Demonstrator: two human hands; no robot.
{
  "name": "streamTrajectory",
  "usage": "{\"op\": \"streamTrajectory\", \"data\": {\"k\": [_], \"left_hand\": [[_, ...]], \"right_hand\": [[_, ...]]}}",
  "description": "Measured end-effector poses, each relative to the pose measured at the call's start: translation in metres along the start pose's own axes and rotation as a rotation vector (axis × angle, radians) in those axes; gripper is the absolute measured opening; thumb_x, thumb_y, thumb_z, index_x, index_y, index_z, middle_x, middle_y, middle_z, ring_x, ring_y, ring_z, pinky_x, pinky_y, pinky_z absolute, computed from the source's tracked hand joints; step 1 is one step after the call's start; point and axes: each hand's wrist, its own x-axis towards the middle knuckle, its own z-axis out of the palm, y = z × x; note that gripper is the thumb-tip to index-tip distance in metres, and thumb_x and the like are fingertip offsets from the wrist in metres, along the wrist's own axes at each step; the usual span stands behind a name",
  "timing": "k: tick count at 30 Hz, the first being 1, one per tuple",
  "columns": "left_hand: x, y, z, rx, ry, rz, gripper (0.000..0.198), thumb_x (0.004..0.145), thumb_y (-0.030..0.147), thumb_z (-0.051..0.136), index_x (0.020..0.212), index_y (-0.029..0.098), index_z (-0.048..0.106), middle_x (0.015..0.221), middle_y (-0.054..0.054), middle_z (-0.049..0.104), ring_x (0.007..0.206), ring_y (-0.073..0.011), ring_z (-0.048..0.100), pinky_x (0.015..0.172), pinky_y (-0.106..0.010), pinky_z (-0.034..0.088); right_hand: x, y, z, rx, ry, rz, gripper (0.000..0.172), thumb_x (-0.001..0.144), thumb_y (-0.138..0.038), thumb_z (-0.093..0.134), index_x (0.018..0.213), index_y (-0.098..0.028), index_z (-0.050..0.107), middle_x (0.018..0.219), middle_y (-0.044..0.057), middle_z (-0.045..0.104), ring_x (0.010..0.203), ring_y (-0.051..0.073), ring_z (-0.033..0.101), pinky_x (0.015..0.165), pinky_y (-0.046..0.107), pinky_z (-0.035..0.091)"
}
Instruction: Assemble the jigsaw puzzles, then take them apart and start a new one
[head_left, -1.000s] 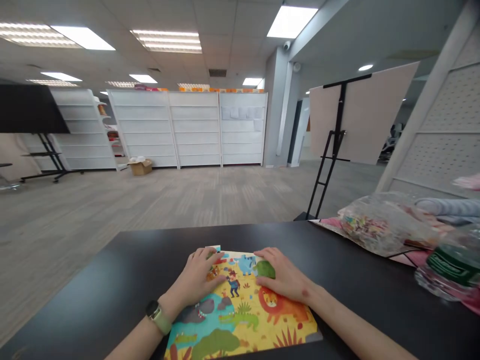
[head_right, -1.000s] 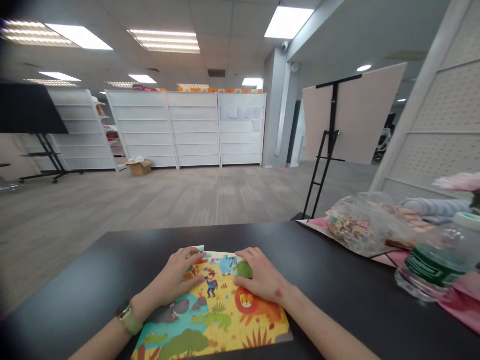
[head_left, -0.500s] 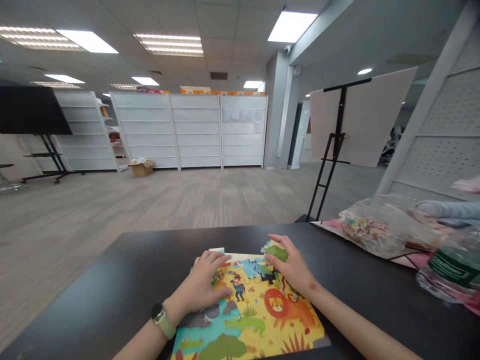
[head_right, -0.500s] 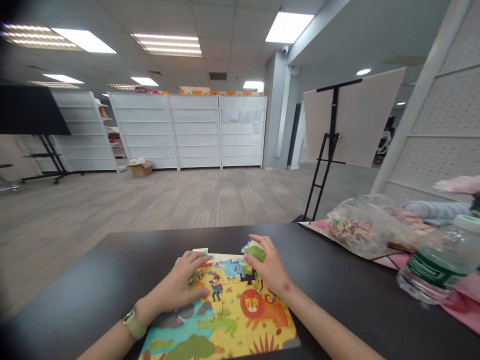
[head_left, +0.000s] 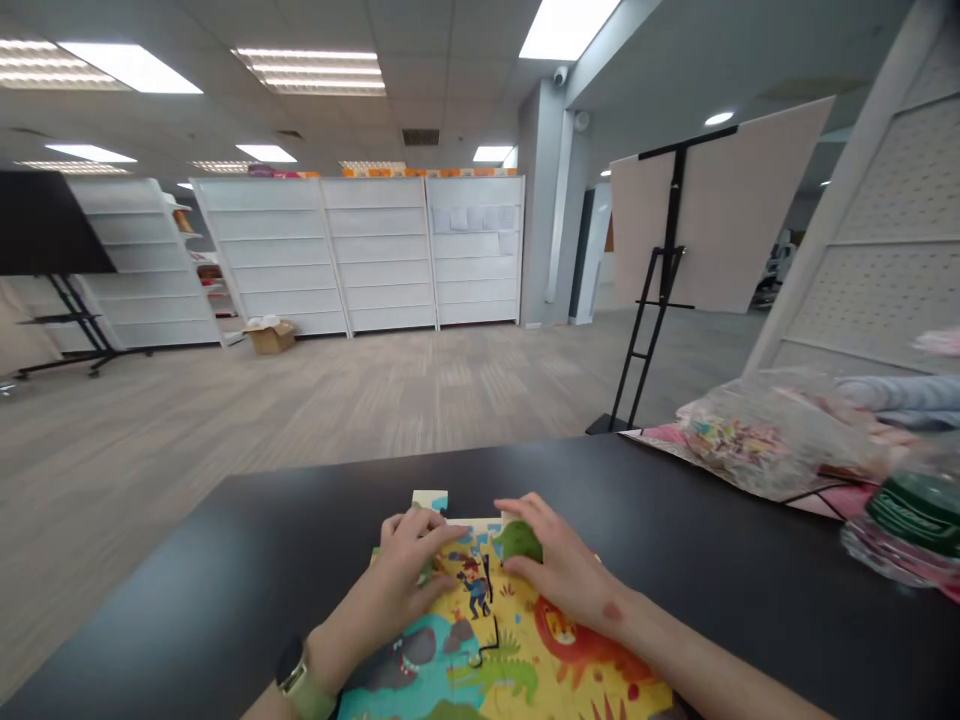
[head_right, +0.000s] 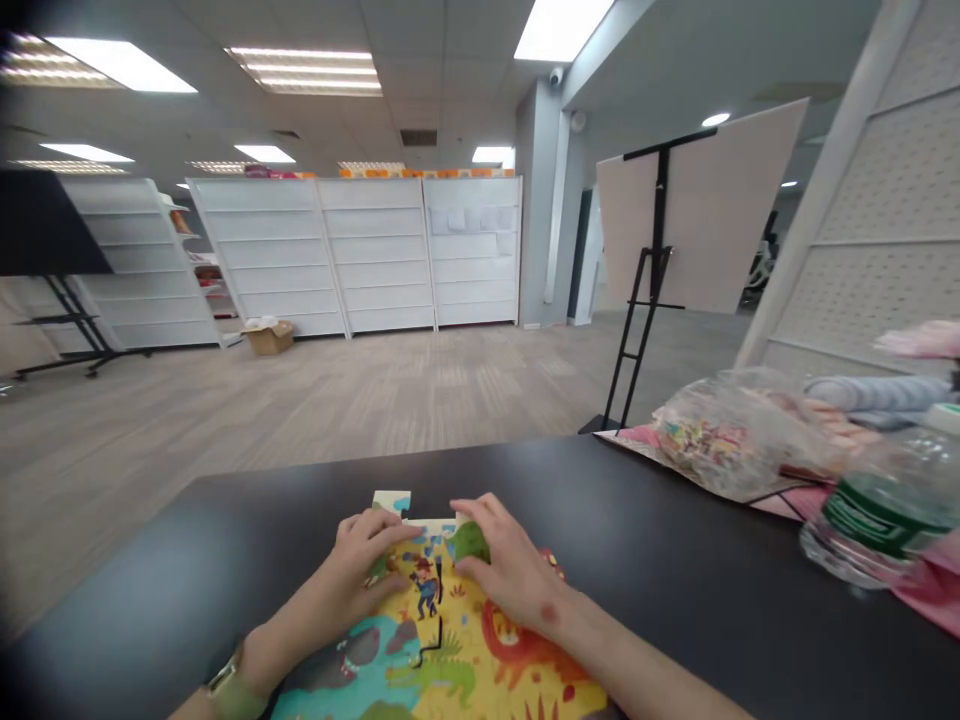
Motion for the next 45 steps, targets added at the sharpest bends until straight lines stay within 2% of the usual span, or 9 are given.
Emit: {"op": "streamTrajectory", "data": {"k": [6,10,15,19,22,28,34,38,45], "left_hand": [[0.002,0.002,-0.005,-0.255,0.205,-0.033,0.017,0.100,0.032,0.054,0.102,0.024,0.069,0.096,-0.005,0.066,0.092,-0.0230,0.062,0.085,-0.035,0.043],[0.001,0.003,-0.011,-0.324,0.310,0.025,0.021,0.102,0.030,0.050,0.105,0.024,0.070,0.096,-0.006,0.063,0.090,-0.0213,0.061,0.080,-0.032,0.046],[-0.004,0.015,-0.008,-0.258,0.193,0.134,0.028,0.104,0.024,0.044,0.120,0.027,0.067,0.108,-0.008,0.064,0.100,-0.0218,0.060,0.086,-0.033,0.047],[-0.004,0.014,0.004,-0.391,0.289,-0.090,0.031,0.104,0.034,0.046,0.131,0.026,0.059,0.107,-0.007,0.066,0.093,-0.0207,0.063,0.081,-0.031,0.049],[-0.002,0.006,0.009,-0.561,0.351,-0.280,0.042,0.103,0.044,0.045,0.139,0.022,0.049,0.097,-0.005,0.068,0.078,-0.0185,0.064,0.067,-0.027,0.050],[0.000,0.012,-0.001,-0.368,0.303,-0.194,0.032,0.101,0.039,0.046,0.123,0.021,0.063,0.113,-0.008,0.069,0.103,-0.0252,0.064,0.091,-0.034,0.048],[0.001,0.016,0.000,-0.387,0.256,-0.224,0.033,0.101,0.044,0.050,0.122,0.022,0.062,0.113,-0.008,0.071,0.101,-0.0246,0.067,0.091,-0.034,0.050],[0.003,0.012,0.005,-0.446,0.293,-0.276,0.038,0.097,0.048,0.056,0.125,0.022,0.059,0.109,-0.007,0.072,0.093,-0.0239,0.069,0.082,-0.032,0.054],[0.004,0.007,0.003,-0.948,0.348,-0.394,0.047,0.094,0.056,0.058,0.126,0.024,0.050,0.105,-0.005,0.071,0.086,-0.0218,0.072,0.079,-0.034,0.058]], "right_hand": [[0.004,0.018,-0.003,0.066,0.279,0.031,0.045,0.081,-0.019,0.068,0.125,-0.026,0.059,0.118,0.005,0.058,0.105,0.023,0.061,0.093,0.038,0.050],[-0.001,0.021,-0.003,-0.051,0.334,-0.202,0.025,0.092,-0.017,0.056,0.115,-0.026,0.062,0.109,0.005,0.057,0.096,0.019,0.062,0.087,0.034,0.052],[-0.005,0.013,0.003,-0.081,0.278,-0.403,0.023,0.095,-0.010,0.048,0.098,-0.025,0.064,0.098,0.003,0.061,0.089,0.017,0.063,0.081,0.029,0.051],[-0.002,0.016,0.001,0.067,0.380,-0.236,0.005,0.094,-0.022,0.057,0.097,-0.024,0.060,0.096,0.003,0.069,0.090,0.018,0.067,0.081,0.031,0.052],[0.001,0.019,-0.002,0.203,0.456,-0.066,0.012,0.094,-0.032,0.060,0.101,-0.024,0.056,0.087,0.000,0.069,0.077,0.018,0.067,0.072,0.029,0.051],[-0.003,0.006,-0.005,0.081,0.370,-0.132,0.013,0.092,-0.035,0.060,0.097,-0.024,0.060,0.095,0.004,0.068,0.087,0.021,0.065,0.080,0.033,0.051],[0.004,0.011,-0.001,0.444,0.406,0.102,0.029,0.094,-0.051,0.054,0.102,-0.024,0.048,0.087,0.001,0.064,0.077,0.019,0.063,0.070,0.030,0.051],[0.004,0.017,-0.001,0.275,0.271,0.115,0.024,0.093,-0.047,0.057,0.096,-0.024,0.049,0.081,-0.002,0.062,0.075,0.018,0.060,0.069,0.030,0.048],[-0.008,0.010,-0.005,-0.011,0.028,-0.040,0.039,0.093,-0.029,0.056,0.131,-0.021,0.057,0.124,0.010,0.067,0.114,0.026,0.061,0.100,0.042,0.046]]}}
